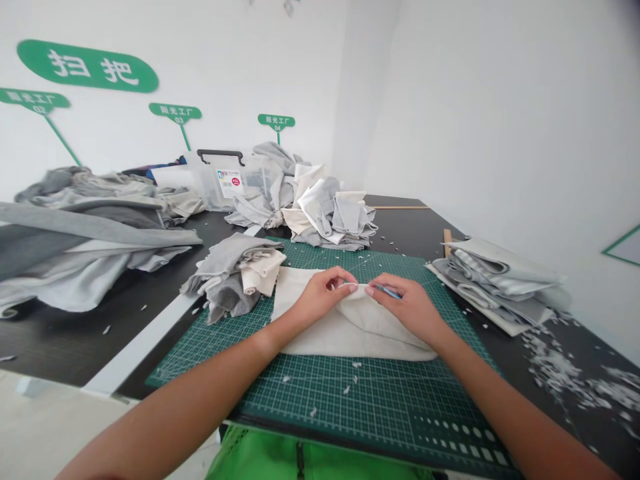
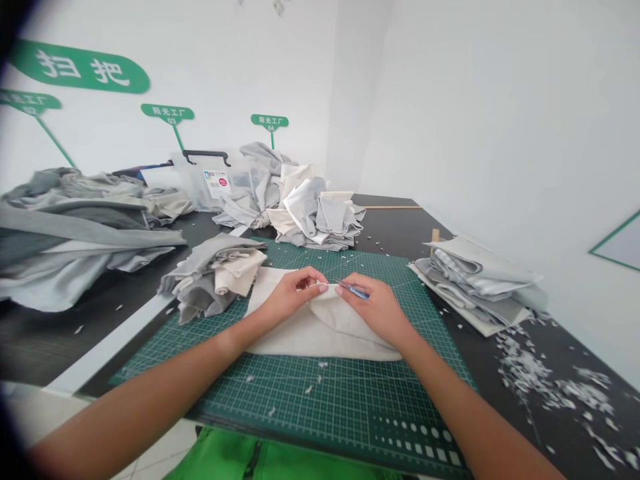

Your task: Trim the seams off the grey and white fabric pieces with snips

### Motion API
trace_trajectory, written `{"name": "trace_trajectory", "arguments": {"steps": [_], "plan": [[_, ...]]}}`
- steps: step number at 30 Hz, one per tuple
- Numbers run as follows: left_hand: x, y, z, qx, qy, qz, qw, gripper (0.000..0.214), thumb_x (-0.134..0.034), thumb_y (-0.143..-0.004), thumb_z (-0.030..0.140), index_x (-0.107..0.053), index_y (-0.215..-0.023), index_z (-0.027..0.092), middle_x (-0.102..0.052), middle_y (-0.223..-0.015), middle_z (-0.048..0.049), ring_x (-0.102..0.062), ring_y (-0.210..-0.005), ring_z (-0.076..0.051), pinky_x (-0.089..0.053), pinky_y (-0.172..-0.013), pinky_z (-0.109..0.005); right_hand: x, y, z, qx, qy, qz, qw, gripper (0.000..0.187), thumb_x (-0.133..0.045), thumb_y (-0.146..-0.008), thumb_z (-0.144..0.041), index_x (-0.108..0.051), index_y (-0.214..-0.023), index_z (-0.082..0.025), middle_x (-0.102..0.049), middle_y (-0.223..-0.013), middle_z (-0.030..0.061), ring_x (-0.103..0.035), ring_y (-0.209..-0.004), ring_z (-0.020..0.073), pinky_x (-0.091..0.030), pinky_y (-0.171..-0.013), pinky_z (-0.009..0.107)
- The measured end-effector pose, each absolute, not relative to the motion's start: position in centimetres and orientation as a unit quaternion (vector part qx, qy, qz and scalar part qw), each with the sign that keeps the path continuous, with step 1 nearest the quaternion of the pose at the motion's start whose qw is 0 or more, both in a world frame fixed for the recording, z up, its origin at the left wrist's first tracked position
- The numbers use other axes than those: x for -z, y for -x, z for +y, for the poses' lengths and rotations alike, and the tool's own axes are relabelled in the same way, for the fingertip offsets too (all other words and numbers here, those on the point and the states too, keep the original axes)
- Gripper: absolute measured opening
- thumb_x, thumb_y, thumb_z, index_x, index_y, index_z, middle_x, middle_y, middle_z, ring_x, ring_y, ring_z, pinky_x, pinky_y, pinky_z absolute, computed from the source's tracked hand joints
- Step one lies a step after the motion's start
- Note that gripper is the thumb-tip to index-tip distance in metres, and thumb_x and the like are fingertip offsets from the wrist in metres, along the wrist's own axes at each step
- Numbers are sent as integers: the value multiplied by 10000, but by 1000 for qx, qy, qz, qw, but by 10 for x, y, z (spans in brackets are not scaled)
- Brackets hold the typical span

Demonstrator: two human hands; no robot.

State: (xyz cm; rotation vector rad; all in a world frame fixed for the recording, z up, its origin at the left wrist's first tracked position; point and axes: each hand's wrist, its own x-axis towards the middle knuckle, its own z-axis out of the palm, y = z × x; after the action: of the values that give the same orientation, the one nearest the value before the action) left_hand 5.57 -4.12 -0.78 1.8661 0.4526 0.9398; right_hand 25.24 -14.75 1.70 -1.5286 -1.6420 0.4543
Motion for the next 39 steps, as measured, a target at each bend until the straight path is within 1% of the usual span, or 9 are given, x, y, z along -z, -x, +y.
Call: {"name": "trace_trajectory", "arguments": {"steps": [7, 11, 16, 19, 24, 26, 29, 32, 39], "plan": [[11, -58, -40, -392, -752, 204, 489, 253, -667, -896, 415, -743, -964, 183, -596, -758, -4, -495, -715, -134, -354, -674, -256, -13, -255, -145, -193, 599, -646, 432, 210, -637, -948, -442, -695, -974, -241, -697, -999, 5, -633, -982, 215, -456, -878, 310], [13, -59, -38, -378, -737, 199, 524, 245, -682, -885, 407, -724, -951, 175, -624, -780, -9, -521, -719, -128, -367, -666, -247, -11, -255, -144, -180, 602, -626, 462, 232, -657, -932, -454, -687, -946, -224, -695, -973, 12, -635, -947, 216, -468, -858, 320], [17, -60, -36, -358, -711, 175, 579, 236, -706, -868, 388, -674, -936, 165, -673, -886, -33, -595, -807, -141, -424, -736, -250, -10, -255, -143, -167, 603, -620, 473, 238, -661, -928, -456, -682, -920, -219, -694, -960, 13, -635, -935, 215, -474, -859, 325], [17, -61, -36, -350, -702, 170, 596, 243, -701, -872, 388, -656, -950, 162, -670, -858, -31, -598, -783, -139, -426, -719, -248, -9, -256, -143, -176, 606, -622, 464, 239, -655, -931, -461, -682, -947, -225, -693, -989, 17, -634, -962, 219, -471, -886, 335], [15, -60, -37, -380, -701, 175, 578, 229, -675, -894, 377, -656, -954, 157, -632, -806, -18, -560, -740, -127, -405, -685, -239, -14, -254, -145, -185, 604, -624, 459, 220, -619, -959, -460, -658, -1004, -248, -676, -1068, 7, -605, -1047, 214, -433, -965, 337], [13, -60, -37, -385, -703, 176, 572, 227, -664, -902, 377, -657, -960, 158, -615, -786, -9, -543, -720, -122, -395, -674, -237, -18, -253, -147, -198, 599, -630, 453, 226, -593, -977, -470, -637, -1012, -252, -666, -1062, -1, -603, -1020, 204, -431, -938, 321], [11, -60, -40, -388, -717, 176, 552, 219, -649, -914, 375, -662, -964, 162, -599, -763, 0, -530, -713, -122, -389, -675, -239, -22, -250, -151, -211, 604, -629, 441, 259, -573, -983, -506, -611, -1026, -253, -656, -1035, -10, -599, -935, 190, -433, -820, 290], [10, -59, -43, -389, -734, 179, 527, 195, -640, -920, 357, -671, -964, 170, -599, -767, 1, -535, -735, -130, -389, -685, -242, -24, -245, -153, -204, 623, -626, 423, 282, -538, -996, -528, -596, -1003, -252, -632, -911, -31, -574, -831, 173, -396, -718, 269], [6, -58, -48, -392, -747, 196, 499, 192, -609, -930, 358, -673, -972, 183, -585, -772, -2, -526, -737, -142, -380, -669, -247, -25, -239, -157, -136, 657, -597, 439, 332, -493, -1015, -546, -530, -889, -241, -479, -765, -60, -464, -705, 139, -337, -665, 249]]}}
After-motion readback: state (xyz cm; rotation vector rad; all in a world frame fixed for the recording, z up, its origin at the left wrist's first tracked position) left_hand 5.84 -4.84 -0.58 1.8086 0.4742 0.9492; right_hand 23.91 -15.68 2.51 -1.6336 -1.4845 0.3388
